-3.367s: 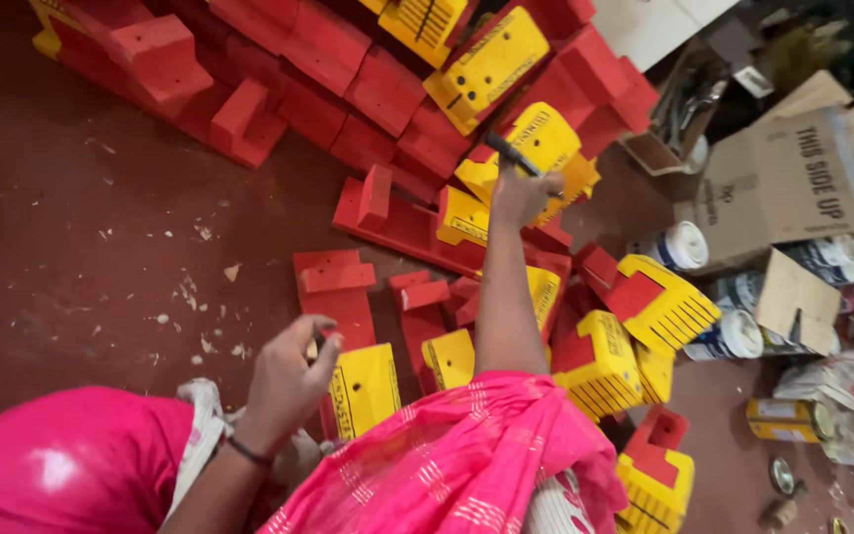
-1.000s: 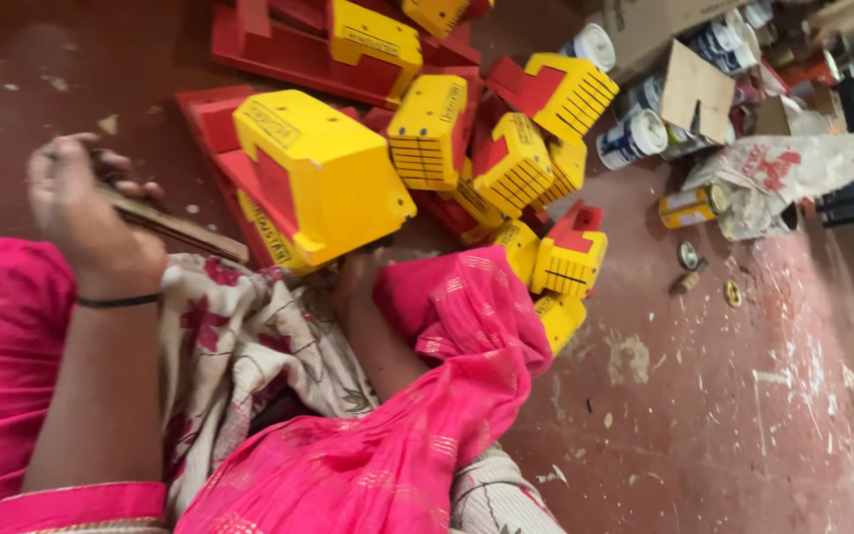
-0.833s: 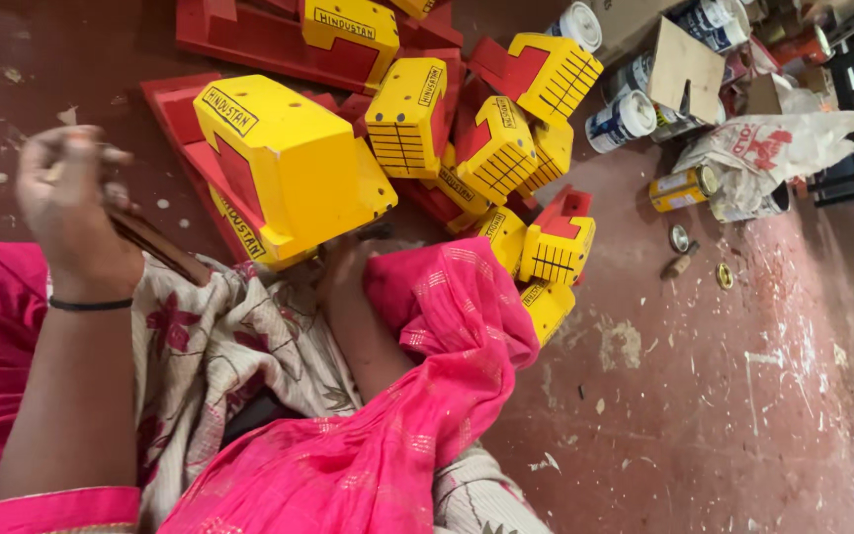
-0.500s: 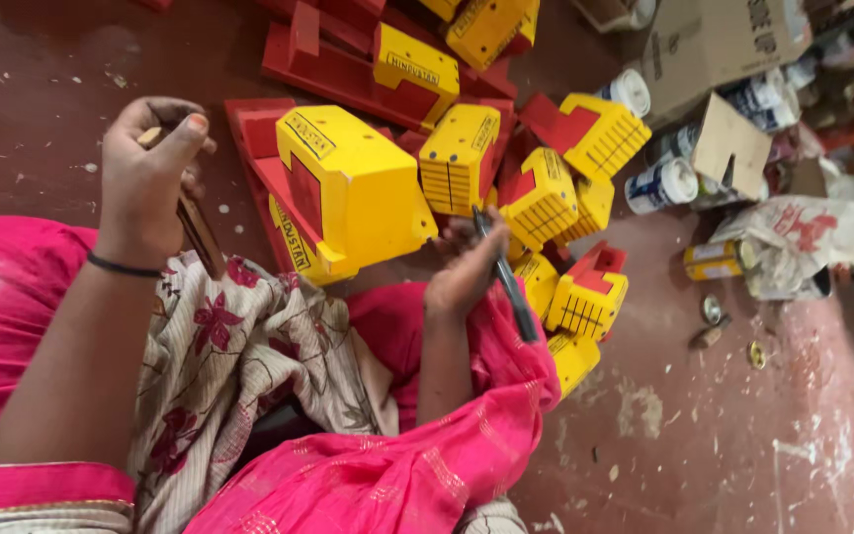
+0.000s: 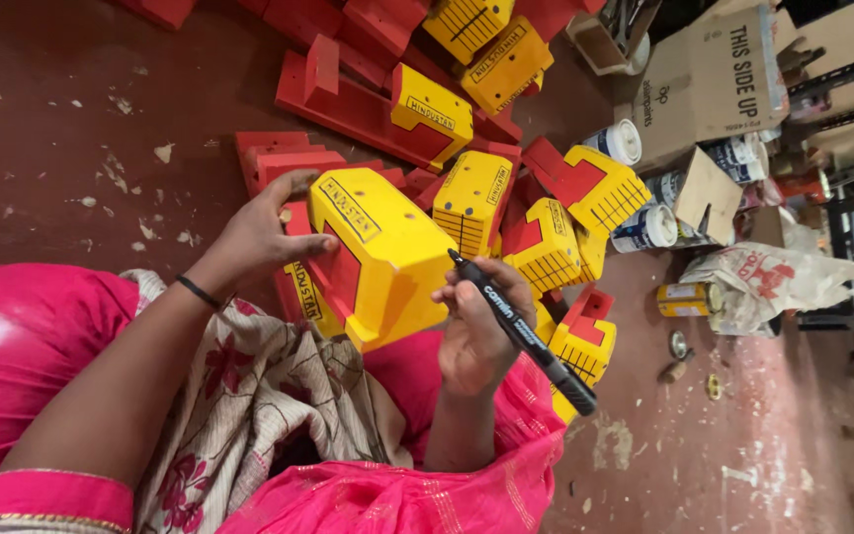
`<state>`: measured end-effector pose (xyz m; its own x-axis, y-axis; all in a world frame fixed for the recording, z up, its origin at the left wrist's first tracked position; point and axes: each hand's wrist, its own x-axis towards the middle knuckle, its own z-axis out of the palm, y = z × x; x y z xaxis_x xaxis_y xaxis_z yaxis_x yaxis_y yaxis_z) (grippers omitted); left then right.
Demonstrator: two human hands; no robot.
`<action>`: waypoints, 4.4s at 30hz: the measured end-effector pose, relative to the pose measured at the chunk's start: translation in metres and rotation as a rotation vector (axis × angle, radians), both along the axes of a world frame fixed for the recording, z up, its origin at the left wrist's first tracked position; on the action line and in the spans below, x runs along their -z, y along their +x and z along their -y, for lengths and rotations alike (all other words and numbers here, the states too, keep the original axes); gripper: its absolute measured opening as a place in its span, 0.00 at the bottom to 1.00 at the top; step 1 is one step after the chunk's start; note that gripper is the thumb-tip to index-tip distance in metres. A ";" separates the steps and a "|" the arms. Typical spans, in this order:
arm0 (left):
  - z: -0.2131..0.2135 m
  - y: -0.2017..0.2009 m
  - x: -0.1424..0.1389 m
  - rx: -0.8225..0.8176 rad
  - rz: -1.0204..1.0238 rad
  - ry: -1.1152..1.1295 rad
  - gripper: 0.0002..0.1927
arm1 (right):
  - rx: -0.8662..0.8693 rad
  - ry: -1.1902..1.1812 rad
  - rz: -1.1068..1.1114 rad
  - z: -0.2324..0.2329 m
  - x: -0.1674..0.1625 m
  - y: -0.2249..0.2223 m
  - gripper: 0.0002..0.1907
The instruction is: The person sits on the floor and uses a black marker to draw lines and circles on yellow and red painted wooden parts. They use a small wooden block as a straightedge to guide the lines and repeatedly pick up, rotate, and place down the parts while marking them.
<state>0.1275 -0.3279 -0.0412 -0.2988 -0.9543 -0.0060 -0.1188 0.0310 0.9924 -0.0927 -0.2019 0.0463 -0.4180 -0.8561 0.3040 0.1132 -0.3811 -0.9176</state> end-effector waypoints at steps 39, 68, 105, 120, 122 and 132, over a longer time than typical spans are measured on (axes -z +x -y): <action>0.115 0.031 0.083 -0.501 0.152 -0.251 0.09 | 0.241 -0.433 -1.211 0.094 0.011 0.002 0.14; 0.113 0.023 0.089 -0.479 0.274 -0.369 0.08 | 0.438 -0.441 -1.317 0.105 0.019 0.015 0.17; 0.107 0.024 0.089 -0.466 0.352 -0.403 0.08 | 0.374 -0.506 -1.386 0.106 0.015 0.006 0.12; 0.107 0.024 0.091 -0.458 0.350 -0.427 0.08 | 0.301 -0.514 -1.378 0.097 0.009 -0.007 0.21; 0.107 0.024 0.091 -0.458 0.347 -0.429 0.07 | 0.304 -0.528 -1.346 0.096 0.010 -0.008 0.21; 0.106 0.023 0.088 -0.438 0.356 -0.373 0.10 | 0.439 -0.651 -1.310 0.106 0.025 -0.004 0.12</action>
